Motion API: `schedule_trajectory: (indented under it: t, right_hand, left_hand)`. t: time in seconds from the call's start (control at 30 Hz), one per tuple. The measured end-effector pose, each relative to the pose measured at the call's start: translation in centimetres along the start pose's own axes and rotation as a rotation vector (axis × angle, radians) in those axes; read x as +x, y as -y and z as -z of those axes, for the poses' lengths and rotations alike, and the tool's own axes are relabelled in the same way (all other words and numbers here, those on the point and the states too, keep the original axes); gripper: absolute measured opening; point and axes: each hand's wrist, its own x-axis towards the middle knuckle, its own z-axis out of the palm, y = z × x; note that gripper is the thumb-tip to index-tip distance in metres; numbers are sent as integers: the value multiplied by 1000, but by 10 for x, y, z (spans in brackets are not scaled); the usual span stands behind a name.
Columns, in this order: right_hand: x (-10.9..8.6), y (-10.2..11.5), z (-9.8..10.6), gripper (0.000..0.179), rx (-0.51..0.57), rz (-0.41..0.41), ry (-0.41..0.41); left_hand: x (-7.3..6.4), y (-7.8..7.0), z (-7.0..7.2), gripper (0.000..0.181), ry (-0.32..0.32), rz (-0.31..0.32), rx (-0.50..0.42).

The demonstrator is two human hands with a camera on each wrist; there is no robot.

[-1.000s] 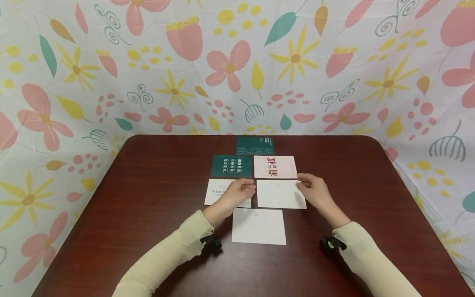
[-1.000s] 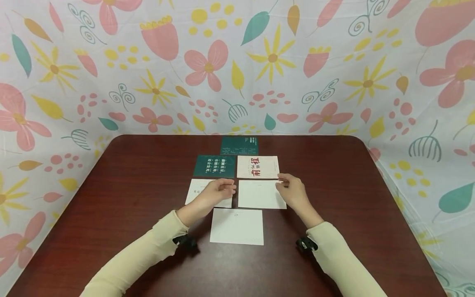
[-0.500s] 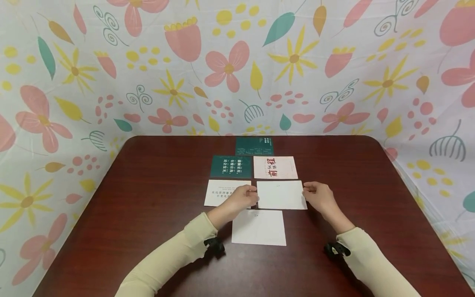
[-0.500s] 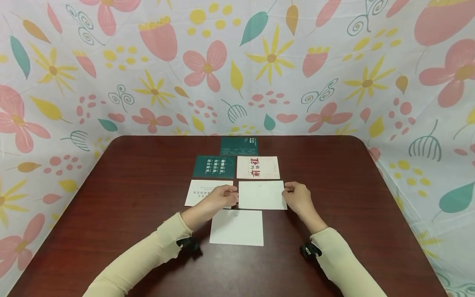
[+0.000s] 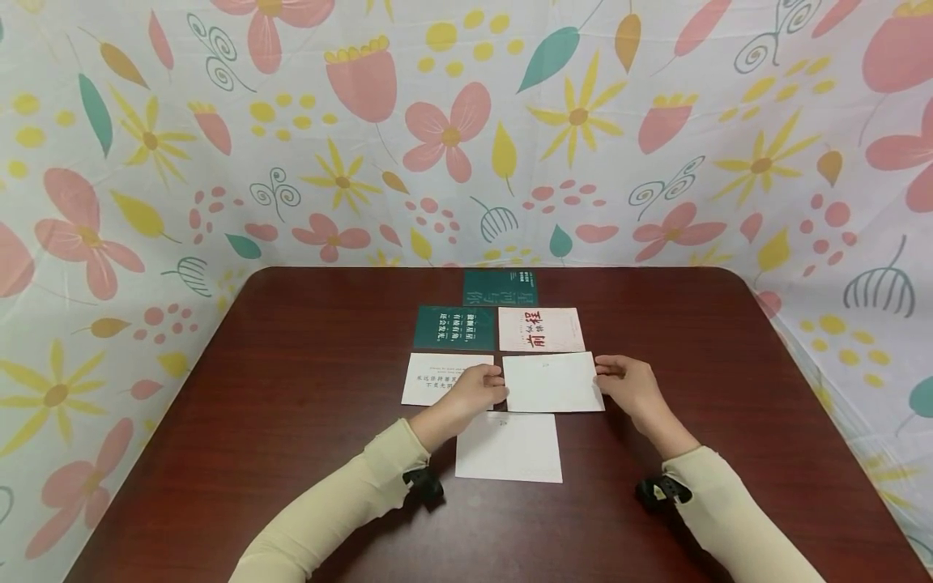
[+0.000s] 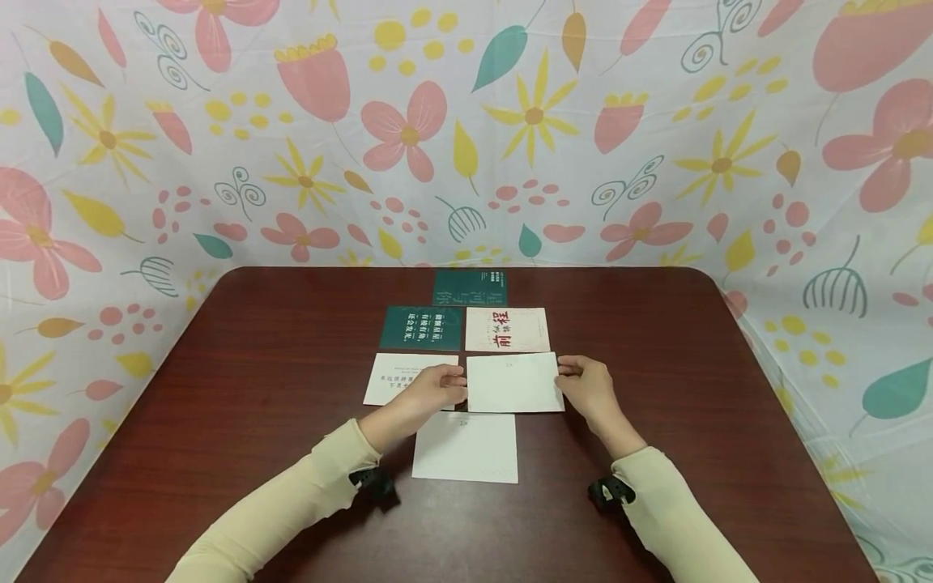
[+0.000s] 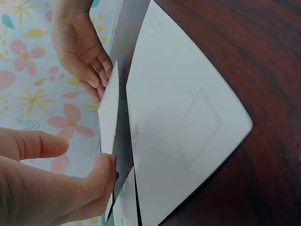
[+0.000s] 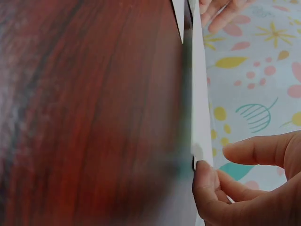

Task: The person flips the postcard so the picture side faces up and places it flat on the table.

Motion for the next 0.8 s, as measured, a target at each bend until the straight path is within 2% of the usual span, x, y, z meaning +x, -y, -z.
schedule_trajectory:
  t: [0.2, 0.4, 0.8]
  right_hand:
    - [1, 2, 4, 41, 89, -12, -10]
    - [3, 0, 7, 39, 183, 15, -2]
    - [3, 1, 14, 42, 274, 12, 41]
  left_hand:
    - [0, -3, 3, 48, -27, -13, 10]
    - [5, -5, 6, 40, -76, -33, -18]
    - [10, -6, 9, 21, -114, -46, -93]
